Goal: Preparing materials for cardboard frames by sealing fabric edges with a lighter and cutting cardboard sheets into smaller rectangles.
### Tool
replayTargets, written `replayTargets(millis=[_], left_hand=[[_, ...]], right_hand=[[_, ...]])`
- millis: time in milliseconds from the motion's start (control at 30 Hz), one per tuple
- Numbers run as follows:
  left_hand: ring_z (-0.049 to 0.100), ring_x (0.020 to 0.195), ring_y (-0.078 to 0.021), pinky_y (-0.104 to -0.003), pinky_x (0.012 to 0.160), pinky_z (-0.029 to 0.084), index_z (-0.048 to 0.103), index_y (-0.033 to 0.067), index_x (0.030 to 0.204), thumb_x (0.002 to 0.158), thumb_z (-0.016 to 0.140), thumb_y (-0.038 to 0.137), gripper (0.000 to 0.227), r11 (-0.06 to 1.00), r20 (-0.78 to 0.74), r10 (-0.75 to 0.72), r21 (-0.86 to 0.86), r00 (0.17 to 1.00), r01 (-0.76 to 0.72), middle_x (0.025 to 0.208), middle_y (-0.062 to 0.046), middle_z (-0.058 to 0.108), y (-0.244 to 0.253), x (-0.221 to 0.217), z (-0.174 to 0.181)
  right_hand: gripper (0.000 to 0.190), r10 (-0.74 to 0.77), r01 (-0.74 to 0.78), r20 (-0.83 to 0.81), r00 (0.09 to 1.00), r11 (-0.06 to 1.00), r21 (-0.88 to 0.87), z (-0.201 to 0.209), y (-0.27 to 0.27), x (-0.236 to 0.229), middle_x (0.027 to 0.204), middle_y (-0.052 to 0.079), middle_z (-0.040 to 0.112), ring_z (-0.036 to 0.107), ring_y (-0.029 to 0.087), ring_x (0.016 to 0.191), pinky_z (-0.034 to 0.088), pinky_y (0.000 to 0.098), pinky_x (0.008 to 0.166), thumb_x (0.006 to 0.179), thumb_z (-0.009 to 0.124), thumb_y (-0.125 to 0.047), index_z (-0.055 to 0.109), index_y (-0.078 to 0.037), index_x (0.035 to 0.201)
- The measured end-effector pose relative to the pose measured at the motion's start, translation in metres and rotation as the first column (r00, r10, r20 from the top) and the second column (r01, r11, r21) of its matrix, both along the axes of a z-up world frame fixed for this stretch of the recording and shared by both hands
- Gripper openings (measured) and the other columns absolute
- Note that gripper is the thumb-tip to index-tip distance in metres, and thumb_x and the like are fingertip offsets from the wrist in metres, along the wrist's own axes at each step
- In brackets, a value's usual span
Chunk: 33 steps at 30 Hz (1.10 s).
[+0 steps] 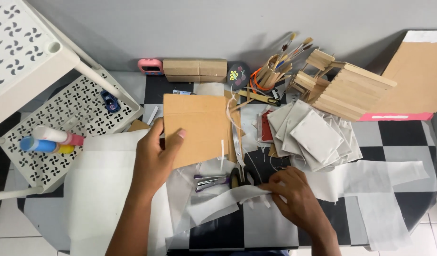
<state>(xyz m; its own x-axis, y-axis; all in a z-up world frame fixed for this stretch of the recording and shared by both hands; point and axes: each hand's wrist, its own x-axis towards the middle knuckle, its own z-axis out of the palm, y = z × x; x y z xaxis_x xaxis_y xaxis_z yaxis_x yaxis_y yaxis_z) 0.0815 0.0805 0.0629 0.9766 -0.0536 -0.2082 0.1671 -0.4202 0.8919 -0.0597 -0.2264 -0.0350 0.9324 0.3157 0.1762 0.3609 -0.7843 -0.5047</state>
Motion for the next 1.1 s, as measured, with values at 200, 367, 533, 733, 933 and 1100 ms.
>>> replayTargets(millis=[200,367,533,733,933,1100], left_hand=[[0.067,0.101,-0.016,-0.031,0.08,0.056,0.054,0.0078,0.123,0.095,0.058,0.029,0.035,0.977,0.198,0.191,-0.13,0.961,-0.168,0.113,-0.004,0.071,0.017,-0.027,0.031],[0.058,0.13,-0.0224,-0.037,0.107,0.052,0.041,0.0059,0.145,0.092,0.062,0.023,0.059,0.867,0.351,0.336,-0.477,0.874,-0.142,0.139,-0.01,0.057,0.027,-0.035,0.021],[0.064,0.119,-0.0178,-0.039,0.083,0.061,0.055,0.0136,0.133,0.08,0.074,0.022,0.057,0.745,0.064,0.381,-0.612,0.922,-0.265,0.127,-0.003,0.067,0.03,-0.039,0.005],[0.064,0.116,-0.0237,-0.046,0.072,0.059,0.059,0.0142,0.136,0.075,0.072,0.024,0.063,0.689,-0.219,0.175,-0.669,0.96,-0.278,0.127,-0.004,0.067,0.027,-0.046,0.0],[0.065,0.124,-0.0262,-0.051,0.08,0.062,0.051,0.0141,0.145,0.08,0.067,0.025,0.068,0.563,-0.363,0.096,-0.748,0.927,-0.351,0.138,-0.006,0.065,0.019,-0.058,-0.024],[0.057,0.13,-0.0279,-0.056,0.078,0.062,0.04,0.0211,0.153,0.09,0.053,0.03,0.065,0.455,-0.411,0.126,-0.785,0.903,-0.42,0.148,-0.006,0.055,0.016,-0.069,-0.033]], right_hand=[[0.041,-0.16,0.15,-0.125,0.979,0.985,-0.087,0.018,0.005,0.0,0.115,0.001,0.073,0.062,0.022,0.116,0.031,0.0518,0.113,0.092,0.062,-0.053,0.076,-0.02,0.113],[0.027,-0.254,0.267,0.224,0.941,0.963,-0.028,0.024,0.044,0.007,0.102,-0.001,0.071,0.063,0.022,0.097,0.046,0.0415,0.088,0.085,0.077,-0.039,0.073,-0.015,0.098],[0.032,-0.205,0.213,0.08,0.975,0.97,-0.113,0.002,0.067,0.016,0.106,0.006,0.067,0.064,0.026,0.095,0.054,0.0416,0.08,0.09,0.075,-0.027,0.065,-0.01,0.116],[0.05,-0.48,0.415,-0.321,0.817,0.875,-0.251,0.015,0.082,0.029,0.106,0.005,0.071,0.071,0.026,0.095,0.059,0.0439,0.069,0.091,0.07,-0.039,0.055,-0.02,0.136],[0.066,-0.464,0.398,-0.193,0.865,0.866,-0.302,-0.002,0.081,0.028,0.104,0.003,0.065,0.07,0.024,0.091,0.06,0.0438,0.065,0.087,0.069,-0.059,0.058,-0.021,0.139],[0.057,-0.431,0.334,-0.257,0.865,0.877,-0.344,0.001,0.086,0.026,0.112,0.002,0.069,0.07,0.028,0.096,0.058,0.0453,0.067,0.087,0.073,-0.053,0.061,-0.019,0.131]])
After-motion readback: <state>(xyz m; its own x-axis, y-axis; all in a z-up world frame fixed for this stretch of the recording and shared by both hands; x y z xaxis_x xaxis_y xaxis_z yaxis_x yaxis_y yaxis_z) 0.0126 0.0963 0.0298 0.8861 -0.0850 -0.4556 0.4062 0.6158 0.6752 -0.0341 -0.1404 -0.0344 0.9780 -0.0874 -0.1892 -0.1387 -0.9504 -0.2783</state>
